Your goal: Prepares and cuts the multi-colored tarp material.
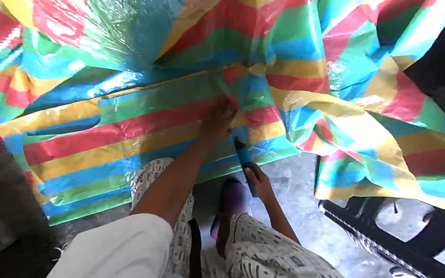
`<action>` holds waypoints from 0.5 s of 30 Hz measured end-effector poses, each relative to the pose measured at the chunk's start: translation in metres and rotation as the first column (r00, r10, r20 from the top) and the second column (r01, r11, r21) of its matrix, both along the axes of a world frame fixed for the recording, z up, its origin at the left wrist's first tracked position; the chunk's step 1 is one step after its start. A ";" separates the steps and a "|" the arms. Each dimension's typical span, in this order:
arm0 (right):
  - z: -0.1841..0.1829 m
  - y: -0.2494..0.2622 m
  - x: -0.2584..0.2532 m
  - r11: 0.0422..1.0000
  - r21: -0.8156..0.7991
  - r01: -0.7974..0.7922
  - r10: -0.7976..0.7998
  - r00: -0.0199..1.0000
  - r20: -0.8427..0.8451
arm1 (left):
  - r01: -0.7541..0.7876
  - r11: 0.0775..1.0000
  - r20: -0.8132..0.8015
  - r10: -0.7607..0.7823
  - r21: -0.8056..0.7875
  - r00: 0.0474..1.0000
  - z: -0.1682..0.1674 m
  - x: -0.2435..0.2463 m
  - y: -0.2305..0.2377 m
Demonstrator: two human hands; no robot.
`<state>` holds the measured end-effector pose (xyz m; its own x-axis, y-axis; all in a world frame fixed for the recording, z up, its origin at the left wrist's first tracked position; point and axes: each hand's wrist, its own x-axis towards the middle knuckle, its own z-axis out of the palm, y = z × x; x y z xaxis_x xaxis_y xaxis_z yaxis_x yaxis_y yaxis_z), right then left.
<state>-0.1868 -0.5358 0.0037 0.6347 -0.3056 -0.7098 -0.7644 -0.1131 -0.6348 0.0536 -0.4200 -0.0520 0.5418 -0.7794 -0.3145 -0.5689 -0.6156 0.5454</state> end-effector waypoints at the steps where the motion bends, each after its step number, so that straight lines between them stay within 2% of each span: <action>1: 0.000 0.000 -0.001 1.000 -0.011 -0.005 0.005 1.000 0.004 | -0.023 1.000 -0.001 0.023 0.016 1.000 0.002 0.002 -0.008; 6: 0.001 0.001 -0.042 0.997 -0.062 0.049 -0.045 0.997 0.070 | -0.149 0.980 -0.083 0.161 0.135 0.983 0.001 -0.003 -0.032; 11: 0.030 -0.004 -0.113 0.983 -0.124 0.133 -0.136 0.991 -0.011 | -0.152 0.981 0.023 0.150 0.121 0.988 -0.009 -0.012 -0.038; 15: 0.031 -0.011 -0.128 0.972 -0.172 0.160 -0.172 0.983 -0.058 | -0.143 0.977 0.040 0.138 0.155 0.990 -0.013 -0.011 -0.041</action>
